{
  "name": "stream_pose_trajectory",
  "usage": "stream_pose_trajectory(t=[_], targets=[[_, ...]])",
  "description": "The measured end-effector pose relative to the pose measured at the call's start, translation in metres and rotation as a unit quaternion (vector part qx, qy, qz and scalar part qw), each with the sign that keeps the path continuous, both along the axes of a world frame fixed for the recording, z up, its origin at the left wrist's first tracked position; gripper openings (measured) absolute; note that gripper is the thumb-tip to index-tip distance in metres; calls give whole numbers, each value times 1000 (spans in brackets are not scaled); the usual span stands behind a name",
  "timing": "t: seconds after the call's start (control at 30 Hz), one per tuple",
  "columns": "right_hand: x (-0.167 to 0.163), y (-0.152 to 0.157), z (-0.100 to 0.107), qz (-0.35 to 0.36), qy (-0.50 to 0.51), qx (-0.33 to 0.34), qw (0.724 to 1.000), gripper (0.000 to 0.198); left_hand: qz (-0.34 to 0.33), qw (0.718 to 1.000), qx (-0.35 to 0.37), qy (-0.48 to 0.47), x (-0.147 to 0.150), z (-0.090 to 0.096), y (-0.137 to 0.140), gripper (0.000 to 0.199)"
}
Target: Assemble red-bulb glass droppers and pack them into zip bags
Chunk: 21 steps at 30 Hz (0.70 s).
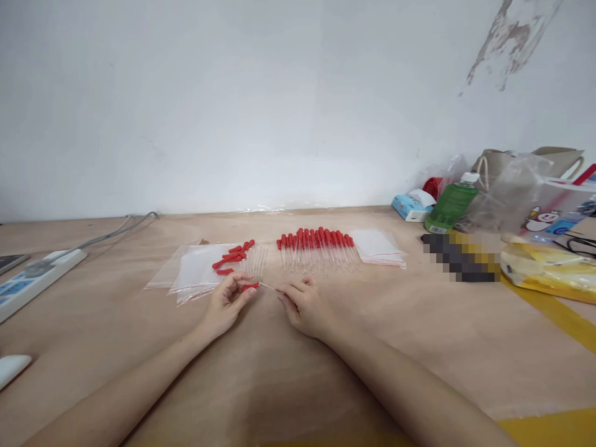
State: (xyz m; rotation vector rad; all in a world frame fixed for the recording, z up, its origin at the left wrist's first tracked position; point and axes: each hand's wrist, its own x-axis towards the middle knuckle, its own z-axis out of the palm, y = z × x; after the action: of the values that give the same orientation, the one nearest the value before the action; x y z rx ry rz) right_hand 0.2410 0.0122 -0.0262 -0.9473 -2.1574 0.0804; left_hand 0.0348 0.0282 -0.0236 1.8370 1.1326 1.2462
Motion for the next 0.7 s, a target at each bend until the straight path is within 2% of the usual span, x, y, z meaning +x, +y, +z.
stream_pose_trajectory(t=[0.17,0.47,0.7], targets=[[0,0,-1,7,6,-1,1000,22,12,997,17,71,-1,2,-2,24],[5,3,3,59,-9,-4,998,21,6,991,68,116,-2,1,-4,18],[9,7,12,52,-70,52,995,24,-36,988,65,138,0,5,-11,15]])
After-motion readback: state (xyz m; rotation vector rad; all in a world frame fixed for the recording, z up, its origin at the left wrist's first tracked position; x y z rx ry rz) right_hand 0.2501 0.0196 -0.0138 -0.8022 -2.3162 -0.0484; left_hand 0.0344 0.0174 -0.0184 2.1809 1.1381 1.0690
